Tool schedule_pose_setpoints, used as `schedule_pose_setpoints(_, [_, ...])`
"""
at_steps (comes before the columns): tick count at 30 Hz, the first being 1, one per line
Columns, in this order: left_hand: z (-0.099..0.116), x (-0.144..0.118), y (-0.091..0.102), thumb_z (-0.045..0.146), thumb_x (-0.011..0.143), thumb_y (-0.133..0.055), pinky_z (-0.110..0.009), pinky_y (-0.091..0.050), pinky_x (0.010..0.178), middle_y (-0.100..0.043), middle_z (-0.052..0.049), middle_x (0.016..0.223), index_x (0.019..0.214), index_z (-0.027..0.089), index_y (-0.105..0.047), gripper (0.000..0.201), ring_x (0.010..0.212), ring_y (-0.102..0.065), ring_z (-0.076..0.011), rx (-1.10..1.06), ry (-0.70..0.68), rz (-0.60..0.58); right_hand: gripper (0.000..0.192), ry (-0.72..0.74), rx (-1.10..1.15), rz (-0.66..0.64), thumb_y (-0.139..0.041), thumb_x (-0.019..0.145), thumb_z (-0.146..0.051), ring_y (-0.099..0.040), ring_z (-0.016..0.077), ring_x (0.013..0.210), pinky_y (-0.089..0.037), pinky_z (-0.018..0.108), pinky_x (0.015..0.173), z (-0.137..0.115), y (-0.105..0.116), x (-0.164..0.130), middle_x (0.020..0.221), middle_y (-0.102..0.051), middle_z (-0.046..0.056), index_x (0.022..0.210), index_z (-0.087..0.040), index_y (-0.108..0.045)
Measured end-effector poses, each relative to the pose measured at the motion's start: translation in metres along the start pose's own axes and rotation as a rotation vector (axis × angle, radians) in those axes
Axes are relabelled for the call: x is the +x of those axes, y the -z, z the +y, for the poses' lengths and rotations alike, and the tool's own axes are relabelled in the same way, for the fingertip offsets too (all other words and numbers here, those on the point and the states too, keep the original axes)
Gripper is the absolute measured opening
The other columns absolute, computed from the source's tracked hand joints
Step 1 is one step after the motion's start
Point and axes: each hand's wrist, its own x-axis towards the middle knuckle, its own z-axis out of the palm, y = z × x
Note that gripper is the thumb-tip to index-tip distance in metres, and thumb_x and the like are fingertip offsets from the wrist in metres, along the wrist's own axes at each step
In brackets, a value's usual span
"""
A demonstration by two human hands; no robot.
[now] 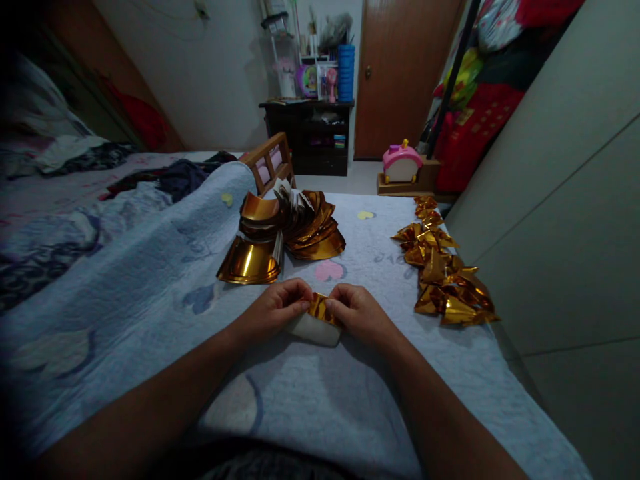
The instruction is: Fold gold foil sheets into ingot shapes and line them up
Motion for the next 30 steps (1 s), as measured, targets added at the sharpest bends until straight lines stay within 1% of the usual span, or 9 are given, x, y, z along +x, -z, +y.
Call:
schedule_pose_setpoints(2, [0.001, 0.000, 0.000, 0.027, 0.083, -0.066, -0.027, -0.042, 0.070, -0.061, -0.001, 0.080, 0.085, 0.016, -0.063, 0.011, 0.075, -0.056, -0.0141, 0.000, -0.002, 0.009, 0.026, 0.011, 0.021, -0.001, -0.064, 0.082, -0.043, -0.043, 0.0098, 0.053, -0.034, 0.023, 0.049, 0.000, 0.000, 0.000, 0.063, -0.051, -0.004, 0.075, -0.019, -0.054])
schedule_pose_setpoints(5, [0.001, 0.000, -0.001, 0.029, 0.083, -0.067, -0.027, -0.043, 0.070, -0.063, -0.002, 0.082, 0.087, 0.016, -0.065, 0.014, 0.076, -0.057, -0.0148, -0.022, -0.001, 0.055, 0.027, 0.015, 0.083, -0.039, -0.068, 0.080, -0.043, -0.047, 0.0105, 0.055, -0.037, 0.024, 0.050, -0.001, 0.000, -0.001, 0.069, -0.054, -0.003, 0.085, -0.020, -0.055])
schedule_pose_setpoints(8, [-0.001, 0.001, -0.001, 0.030, 0.084, -0.066, -0.027, -0.043, 0.069, -0.064, -0.003, 0.084, 0.090, 0.016, -0.066, 0.015, 0.076, -0.057, -0.0149, -0.024, 0.003, 0.096, 0.029, -0.002, 0.111, -0.049, -0.067, 0.079, -0.042, -0.047, 0.0105, 0.054, -0.036, 0.023, 0.048, 0.000, 0.000, 0.000, 0.069, -0.053, -0.005, 0.092, -0.021, -0.054])
schedule_pose_setpoints(13, [-0.004, 0.002, 0.001, 0.026, 0.083, -0.064, -0.027, -0.043, 0.070, -0.065, -0.003, 0.084, 0.091, 0.016, -0.067, 0.013, 0.077, -0.058, -0.0155, 0.057, 0.011, 0.015, 0.026, 0.043, 0.061, 0.088, -0.065, 0.076, -0.036, -0.045, 0.0114, 0.054, -0.032, 0.023, 0.049, 0.007, 0.001, 0.005, 0.063, -0.049, -0.007, 0.093, -0.022, -0.050])
schedule_pose_setpoints(16, [-0.005, 0.002, 0.002, 0.023, 0.083, -0.062, -0.028, -0.044, 0.071, -0.066, -0.003, 0.085, 0.090, 0.016, -0.069, 0.012, 0.079, -0.059, -0.0166, 0.193, -0.015, 0.018, 0.017, 0.093, -0.076, 0.167, -0.062, 0.077, -0.031, -0.046, 0.0126, 0.057, -0.032, 0.024, 0.052, 0.010, 0.001, 0.006, 0.065, -0.050, -0.006, 0.083, -0.023, -0.048])
schedule_pose_setpoints(19, [-0.006, 0.002, 0.001, 0.022, 0.086, -0.058, -0.029, -0.046, 0.075, -0.068, -0.004, 0.088, 0.091, 0.016, -0.069, 0.014, 0.083, -0.061, -0.0183, 0.291, -0.046, 0.020, 0.008, 0.151, -0.298, 0.197, -0.057, 0.079, -0.026, -0.048, 0.0140, 0.062, -0.035, 0.026, 0.057, 0.010, 0.001, 0.005, 0.068, -0.053, -0.003, 0.076, -0.022, -0.051])
schedule_pose_setpoints(22, [-0.006, 0.002, -0.002, 0.017, 0.088, -0.053, -0.030, -0.047, 0.078, -0.069, -0.004, 0.090, 0.092, 0.017, -0.068, 0.016, 0.086, -0.063, -0.0190, 0.387, -0.070, 0.023, 0.003, 0.172, -0.464, 0.218, -0.055, 0.080, -0.022, -0.052, 0.0153, 0.065, -0.035, 0.027, 0.062, 0.007, 0.000, 0.003, 0.070, -0.057, -0.001, 0.077, -0.021, -0.053])
schedule_pose_setpoints(27, [-0.006, 0.004, -0.006, 0.011, 0.087, -0.053, -0.030, -0.046, 0.076, -0.066, -0.003, 0.087, 0.096, 0.018, -0.065, 0.017, 0.082, -0.061, -0.0177, 0.530, -0.125, 0.053, 0.004, 0.165, -0.584, 0.238, -0.053, 0.083, -0.019, -0.055, 0.0166, 0.067, -0.035, 0.027, 0.063, 0.007, -0.001, 0.003, 0.074, -0.061, 0.001, 0.082, -0.022, -0.053])
schedule_pose_setpoints(30, [-0.007, 0.006, -0.007, 0.008, 0.084, -0.055, -0.029, -0.046, 0.076, -0.062, -0.003, 0.093, 0.094, 0.018, -0.064, 0.017, 0.082, -0.058, -0.0163, 0.608, -0.175, 0.080, 0.006, 0.185, -0.648, 0.248, -0.051, 0.084, -0.017, -0.055, 0.0171, 0.068, -0.035, 0.028, 0.065, 0.009, -0.001, 0.004, 0.075, -0.062, 0.002, 0.082, -0.022, -0.053])
